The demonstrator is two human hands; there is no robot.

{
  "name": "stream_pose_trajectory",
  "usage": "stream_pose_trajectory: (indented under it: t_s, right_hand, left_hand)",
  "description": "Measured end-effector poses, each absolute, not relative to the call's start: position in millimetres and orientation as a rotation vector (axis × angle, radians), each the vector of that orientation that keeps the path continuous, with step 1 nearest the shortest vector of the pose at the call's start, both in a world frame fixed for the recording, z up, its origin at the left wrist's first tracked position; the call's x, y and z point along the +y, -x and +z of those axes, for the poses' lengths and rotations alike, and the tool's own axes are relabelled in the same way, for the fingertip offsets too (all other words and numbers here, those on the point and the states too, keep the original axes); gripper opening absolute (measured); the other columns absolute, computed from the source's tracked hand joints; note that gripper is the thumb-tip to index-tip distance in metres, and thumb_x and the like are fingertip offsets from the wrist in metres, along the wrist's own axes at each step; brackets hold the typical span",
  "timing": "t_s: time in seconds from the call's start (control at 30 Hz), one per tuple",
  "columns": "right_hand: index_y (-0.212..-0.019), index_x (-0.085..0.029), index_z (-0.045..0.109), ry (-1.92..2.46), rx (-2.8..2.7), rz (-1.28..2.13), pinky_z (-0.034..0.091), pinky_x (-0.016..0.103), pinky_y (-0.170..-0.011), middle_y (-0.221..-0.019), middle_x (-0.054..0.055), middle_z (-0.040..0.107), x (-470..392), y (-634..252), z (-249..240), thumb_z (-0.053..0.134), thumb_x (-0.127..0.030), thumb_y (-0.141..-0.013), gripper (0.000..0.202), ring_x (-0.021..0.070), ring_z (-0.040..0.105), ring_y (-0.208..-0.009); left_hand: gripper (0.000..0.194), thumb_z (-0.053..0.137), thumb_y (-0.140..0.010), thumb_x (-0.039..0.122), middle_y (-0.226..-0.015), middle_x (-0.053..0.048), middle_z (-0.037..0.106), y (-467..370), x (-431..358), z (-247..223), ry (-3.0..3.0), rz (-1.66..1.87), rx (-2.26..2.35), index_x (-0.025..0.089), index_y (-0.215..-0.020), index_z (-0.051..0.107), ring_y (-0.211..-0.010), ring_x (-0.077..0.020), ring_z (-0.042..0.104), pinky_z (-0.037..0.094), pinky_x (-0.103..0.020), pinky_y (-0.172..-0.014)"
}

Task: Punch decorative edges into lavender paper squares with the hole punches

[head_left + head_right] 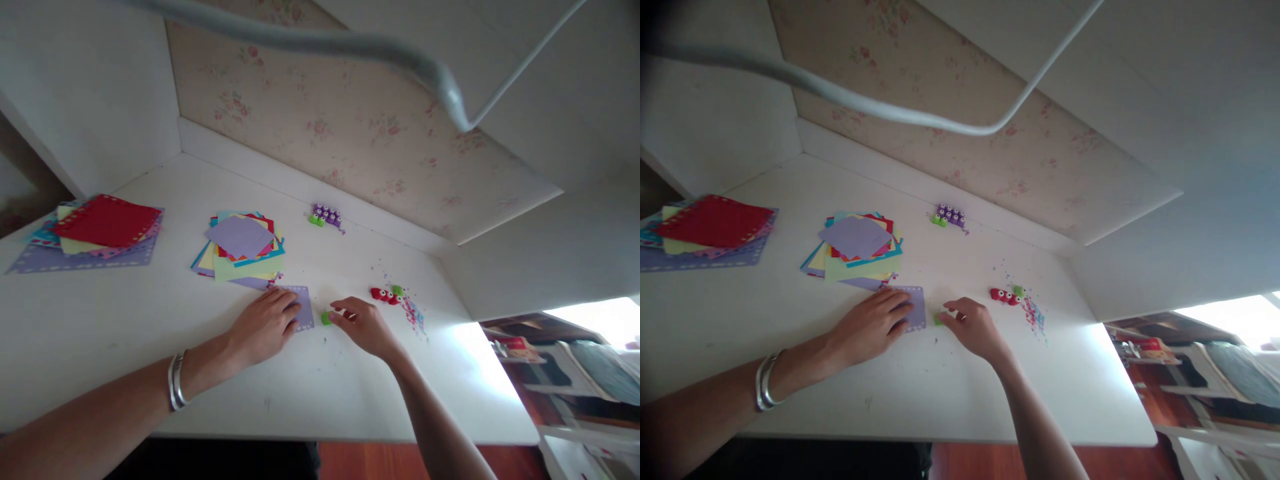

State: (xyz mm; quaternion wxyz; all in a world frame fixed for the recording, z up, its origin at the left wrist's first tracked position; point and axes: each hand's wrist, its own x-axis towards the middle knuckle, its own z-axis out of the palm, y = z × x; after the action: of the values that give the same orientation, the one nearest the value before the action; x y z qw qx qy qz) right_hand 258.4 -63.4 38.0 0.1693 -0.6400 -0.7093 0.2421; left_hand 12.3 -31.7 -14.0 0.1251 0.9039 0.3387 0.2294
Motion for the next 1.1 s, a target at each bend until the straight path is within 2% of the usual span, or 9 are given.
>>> stream_pose_trajectory:
  t_s: [0.17,0.3,0.43,0.53,0.6,0.67,0.8,1.1]
  right_hand:
    - [-0.090,-0.025,0.077,1.799,-2.102,0.554,0.050,0.027,-0.071,-0.085,0.003,0.074,-74.6,-251.6,38.0,0.059,-0.032,-0.090,0.019,0.0164,0.066,-0.074]
    - [-0.093,-0.026,0.078,1.836,-1.938,0.730,0.053,0.027,-0.068,-0.081,0.000,0.075,-79.7,-271.6,38.3,0.059,-0.034,-0.089,0.021,0.0176,0.068,-0.075]
    - [-0.099,-0.025,0.077,1.841,-1.602,0.866,0.057,0.031,-0.073,-0.090,0.001,0.077,-76.8,-313.3,38.2,0.066,-0.036,-0.081,0.023,0.0192,0.071,-0.081]
    - [-0.100,-0.022,0.075,1.823,-1.394,0.742,0.057,0.034,-0.081,-0.097,0.005,0.077,-66.6,-353.5,47.0,0.071,-0.039,-0.076,0.031,0.0220,0.071,-0.090]
    - [-0.101,-0.019,0.074,1.933,-1.298,0.570,0.057,0.034,-0.076,-0.089,0.007,0.077,-56.7,-380.5,55.8,0.070,-0.041,-0.075,0.034,0.0234,0.072,-0.084]
    - [-0.100,-0.020,0.074,2.087,-1.365,0.389,0.056,0.033,-0.073,-0.085,0.006,0.077,-45.7,-403.7,63.3,0.067,-0.039,-0.077,0.031,0.0232,0.073,-0.080]
    - [-0.095,-0.025,0.076,2.271,-1.783,0.100,0.052,0.032,-0.080,-0.086,0.002,0.077,-25.0,-430.1,65.4,0.059,-0.030,-0.081,0.023,0.0212,0.072,-0.083]
    - [-0.091,-0.026,0.078,2.360,-2.003,0.112,0.050,0.033,-0.085,-0.087,0.003,0.078,-6.7,-443.8,39.9,0.056,-0.021,-0.081,0.025,0.0222,0.072,-0.082]
  left_hand:
    - [0.029,0.050,-0.092,0.021,-0.128,-0.007,0.062,-12.9,-30.5,-18.4,-2.637,0.665,0.943,0.021,-0.116,0.066,-0.123,-0.0234,0.053,0.035,-0.044,-0.112]
    - [0.029,0.049,-0.093,0.020,-0.129,-0.006,0.062,-14.0,-28.4,-20.0,-2.660,0.659,0.916,0.020,-0.115,0.067,-0.122,-0.0237,0.054,0.036,-0.044,-0.111]
    - [0.030,0.047,-0.094,0.022,-0.127,-0.007,0.063,-15.0,-26.6,-21.1,-2.676,0.640,0.916,0.020,-0.116,0.067,-0.120,-0.0240,0.054,0.037,-0.044,-0.110]
    - [0.030,0.047,-0.094,0.022,-0.126,-0.007,0.063,-15.6,-25.9,-21.3,-2.665,0.634,0.902,0.020,-0.116,0.066,-0.119,-0.0241,0.055,0.038,-0.045,-0.110]
    - [0.030,0.047,-0.093,0.022,-0.126,-0.007,0.063,-15.8,-25.8,-20.6,-2.660,0.634,0.900,0.020,-0.117,0.066,-0.119,-0.0241,0.055,0.039,-0.045,-0.109]
    - [0.030,0.047,-0.093,0.022,-0.126,-0.007,0.063,-15.9,-25.7,-19.5,-2.658,0.635,0.907,0.021,-0.117,0.066,-0.118,-0.0241,0.055,0.039,-0.046,-0.108]
    - [0.030,0.046,-0.094,0.022,-0.126,-0.007,0.062,-15.9,-25.2,-17.6,-2.651,0.627,0.912,0.021,-0.117,0.066,-0.118,-0.0241,0.055,0.039,-0.047,-0.108]
    - [0.030,0.048,-0.093,0.022,-0.126,-0.006,0.062,-15.0,-26.5,-13.6,-2.615,0.600,0.927,0.022,-0.117,0.066,-0.119,-0.0245,0.054,0.039,-0.046,-0.108]
